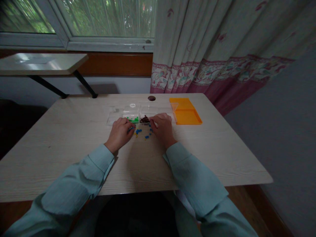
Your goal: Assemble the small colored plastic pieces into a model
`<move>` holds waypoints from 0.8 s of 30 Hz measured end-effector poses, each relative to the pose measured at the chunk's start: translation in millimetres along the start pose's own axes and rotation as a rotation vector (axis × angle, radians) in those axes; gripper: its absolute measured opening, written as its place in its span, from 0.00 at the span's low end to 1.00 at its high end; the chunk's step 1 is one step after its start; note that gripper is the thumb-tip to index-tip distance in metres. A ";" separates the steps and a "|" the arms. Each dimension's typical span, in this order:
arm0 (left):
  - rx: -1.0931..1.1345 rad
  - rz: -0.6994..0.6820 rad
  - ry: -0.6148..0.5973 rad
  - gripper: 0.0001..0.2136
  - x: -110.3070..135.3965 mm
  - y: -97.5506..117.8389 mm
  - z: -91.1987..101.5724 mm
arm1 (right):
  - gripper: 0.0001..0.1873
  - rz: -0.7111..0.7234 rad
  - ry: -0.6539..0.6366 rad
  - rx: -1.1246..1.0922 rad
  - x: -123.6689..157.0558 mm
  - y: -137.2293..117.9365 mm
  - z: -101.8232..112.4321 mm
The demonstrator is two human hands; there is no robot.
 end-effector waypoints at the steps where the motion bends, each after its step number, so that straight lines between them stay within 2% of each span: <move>1: -0.002 -0.008 -0.001 0.06 0.6 -0.4 0.9 | 0.12 0.002 0.003 -0.002 0.2 0.3 -0.1; 7: -0.007 -0.032 -0.004 0.11 4.0 -2.5 4.1 | 0.11 0.004 0.010 -0.009 1.4 2.2 -1.5; 14: -0.004 -0.041 0.003 0.08 4.6 -2.2 4.4 | 0.12 0.003 0.012 -0.018 0.8 0.8 -1.4; 24: -0.027 0.049 -0.021 0.05 1.2 2.1 6.4 | 0.12 -0.010 -0.020 -0.002 0.2 1.8 -1.6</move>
Point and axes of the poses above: each hand's wrist, its own x-axis away from the middle knuckle, its own z-axis out of the back of the hand, y = z × x, the point moved 1 cm from there along -x, towards the middle knuckle, and after that the axes turned 2 degrees about -x, right-handed, at the moved point
